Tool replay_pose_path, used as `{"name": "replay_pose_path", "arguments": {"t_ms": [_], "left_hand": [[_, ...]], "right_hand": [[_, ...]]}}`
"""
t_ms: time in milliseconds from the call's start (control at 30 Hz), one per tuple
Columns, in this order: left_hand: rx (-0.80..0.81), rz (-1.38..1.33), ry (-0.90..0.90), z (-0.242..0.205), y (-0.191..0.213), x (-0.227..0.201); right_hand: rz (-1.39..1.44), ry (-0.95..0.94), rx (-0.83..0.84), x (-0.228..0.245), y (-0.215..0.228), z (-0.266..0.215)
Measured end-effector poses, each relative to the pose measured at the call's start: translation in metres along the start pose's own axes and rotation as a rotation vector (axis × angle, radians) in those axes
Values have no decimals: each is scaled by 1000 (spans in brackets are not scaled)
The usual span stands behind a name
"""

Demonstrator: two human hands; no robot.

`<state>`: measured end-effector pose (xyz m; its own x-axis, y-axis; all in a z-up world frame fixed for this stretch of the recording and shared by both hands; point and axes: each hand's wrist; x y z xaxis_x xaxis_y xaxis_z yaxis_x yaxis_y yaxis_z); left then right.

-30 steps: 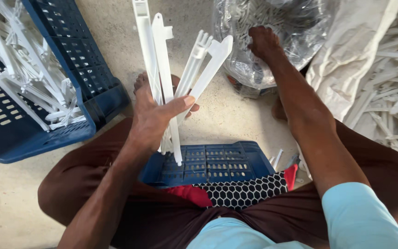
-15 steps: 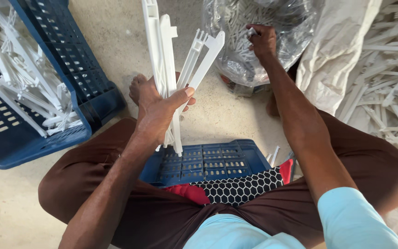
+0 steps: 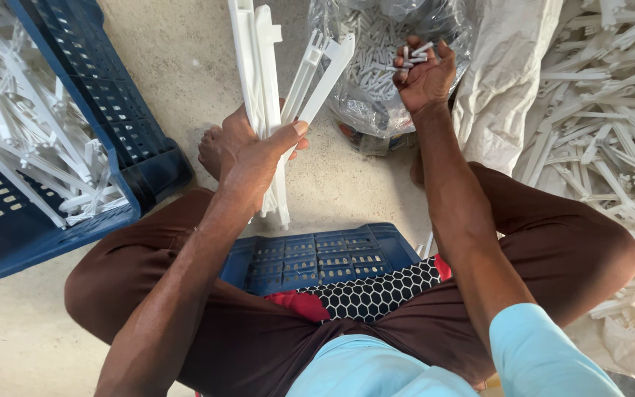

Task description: The person sits cross-legged and assembles white plastic components by inserting small cylindrical pieces into the ends of longer rods. They retrieve parts from a nearby sack and place the assembled units into a blue basket.

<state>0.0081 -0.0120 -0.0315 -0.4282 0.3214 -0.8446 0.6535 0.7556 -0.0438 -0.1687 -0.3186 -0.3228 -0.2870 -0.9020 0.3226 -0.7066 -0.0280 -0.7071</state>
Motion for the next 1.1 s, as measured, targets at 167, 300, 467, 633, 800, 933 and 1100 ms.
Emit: {"name": "replay_pose_path", "arguments": {"t_ms": [167,300,467,633,800,933,1100], "left_hand": [[23,13,-140,-1,-1,-1],[46,-26,-231,-2,-3,-8],[34,-12,-270,-2,-2,-9],[61,-5,-315,1,-4,-9],[144,-28,-431,3,-7,-6],[178,86,-432,1,-8,-1],[241,140,-470,-15,-13,6]], "right_hand": [[2,6,8,0,12,4],[104,26,3,24,14,15],[80,51,123,40,-14,0],[-43,40,192,48,-80,-60],[-314,105,321,53,-134,-143],[-286,82,331,52,-149,-210],[-200,113,378,46,-157,-269]]}}
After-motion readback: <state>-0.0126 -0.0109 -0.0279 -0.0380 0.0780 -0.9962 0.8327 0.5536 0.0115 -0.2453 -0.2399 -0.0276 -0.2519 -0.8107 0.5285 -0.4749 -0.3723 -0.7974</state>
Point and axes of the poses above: each hand's wrist, its own z-axis towards the middle knuckle, its own y-axis out of the back of the hand, x = y × z, and after that the axes turned 4 degrees about -y, right-handed
